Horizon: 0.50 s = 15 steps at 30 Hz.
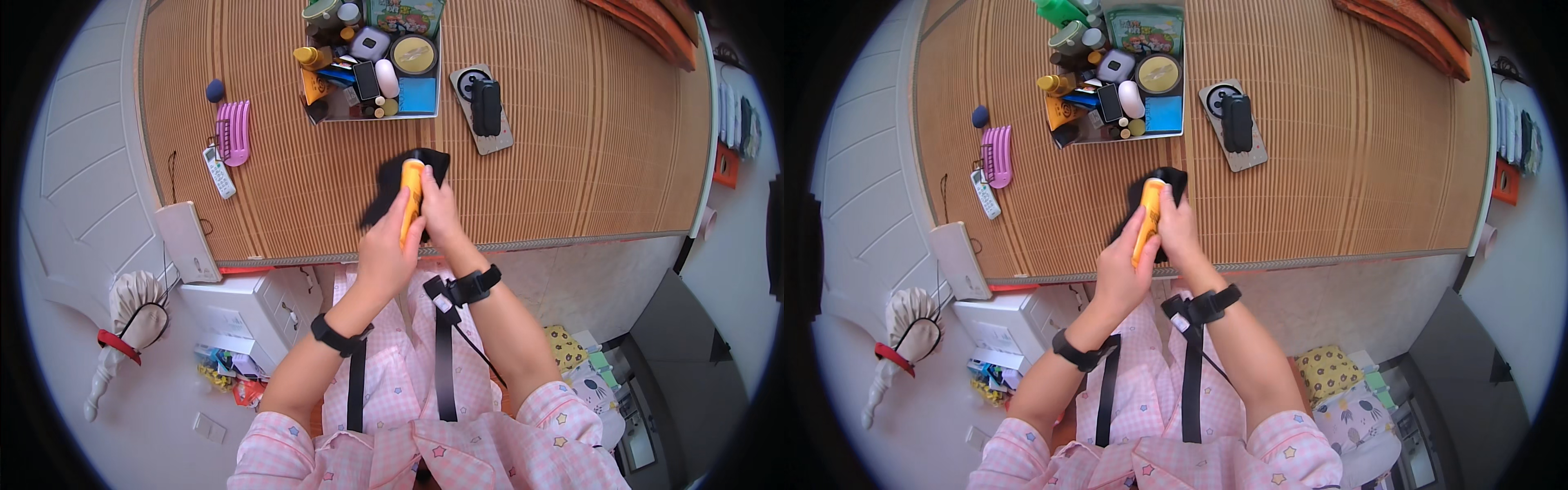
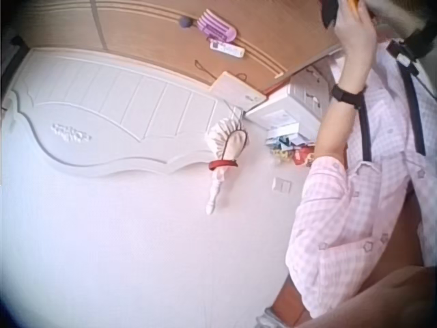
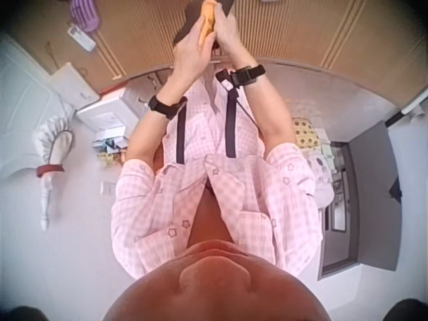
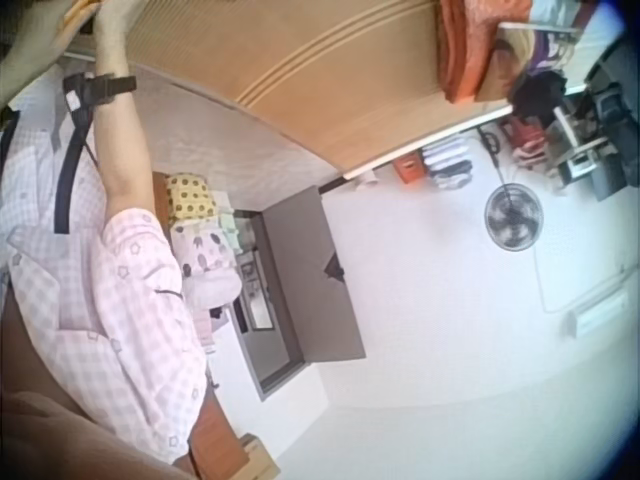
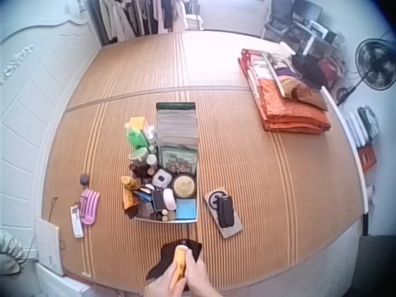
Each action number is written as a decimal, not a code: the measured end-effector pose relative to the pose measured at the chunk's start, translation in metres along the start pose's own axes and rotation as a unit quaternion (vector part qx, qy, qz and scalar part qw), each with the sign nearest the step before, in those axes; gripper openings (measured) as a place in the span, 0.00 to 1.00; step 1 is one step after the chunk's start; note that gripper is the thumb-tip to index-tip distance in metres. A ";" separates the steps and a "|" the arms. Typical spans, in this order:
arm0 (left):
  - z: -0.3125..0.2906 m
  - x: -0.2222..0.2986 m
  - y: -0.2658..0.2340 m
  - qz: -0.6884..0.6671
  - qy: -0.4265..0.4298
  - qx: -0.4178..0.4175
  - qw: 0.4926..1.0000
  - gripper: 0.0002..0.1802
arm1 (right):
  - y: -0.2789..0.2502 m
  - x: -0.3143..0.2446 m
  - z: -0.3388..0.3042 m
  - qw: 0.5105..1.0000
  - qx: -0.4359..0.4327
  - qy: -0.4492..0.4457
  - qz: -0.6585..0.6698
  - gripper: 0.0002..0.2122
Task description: The person picks up a black cloth from a stack of boxes, wipes the surface of a white book with it, and then organizes a remote control, a comb, and a bottle into a small container.
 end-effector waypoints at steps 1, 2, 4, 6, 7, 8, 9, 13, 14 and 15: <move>0.001 -0.005 0.002 -0.013 -0.006 0.041 0.999 0.23 | 0.004 -0.012 -0.012 0.998 -0.021 0.061 -0.023 0.24; 0.001 -0.010 -0.001 0.013 -0.003 0.050 0.999 0.23 | 0.008 -0.025 -0.027 0.991 -0.042 0.121 -0.045 0.25; 0.007 -0.017 -0.002 -0.002 0.000 0.103 0.995 0.23 | 0.008 -0.031 -0.043 0.990 -0.127 0.065 0.016 0.22; 0.014 -0.027 -0.003 -0.031 0.008 0.149 0.988 0.21 | 0.008 -0.039 -0.057 0.979 -0.191 0.072 0.001 0.20; 0.013 -0.027 -0.003 -0.014 0.023 0.139 0.990 0.21 | 0.008 -0.043 -0.062 0.973 -0.216 0.077 -0.002 0.20; 0.010 -0.025 -0.003 0.003 0.038 0.129 0.991 0.21 | 0.008 -0.046 -0.067 0.967 -0.240 0.082 -0.006 0.21; 0.009 -0.021 -0.002 0.001 0.040 0.129 0.991 0.21 | 0.008 -0.048 -0.058 0.973 -0.224 0.048 0.002 0.22; 0.003 -0.010 0.008 -0.044 0.013 0.126 0.991 0.22 | 0.018 -0.055 -0.017 0.978 -0.190 0.065 0.060 0.26; 0.002 -0.010 0.010 -0.055 -0.002 0.121 0.991 0.23 | 0.018 -0.051 -0.015 0.974 -0.201 0.087 0.062 0.26; 0.002 -0.006 0.008 -0.053 -0.048 0.072 0.995 0.22 | 0.016 -0.046 -0.013 0.969 -0.210 0.110 0.063 0.27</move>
Point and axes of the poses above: each hand's wrist, its own z-axis towards the middle knuckle, its own y-axis out of the palm, x = y × z, the point moved 2 cm from there along z, towards the middle knuckle, and after that the axes turned 8 degrees about y, right-handed, at the moved point
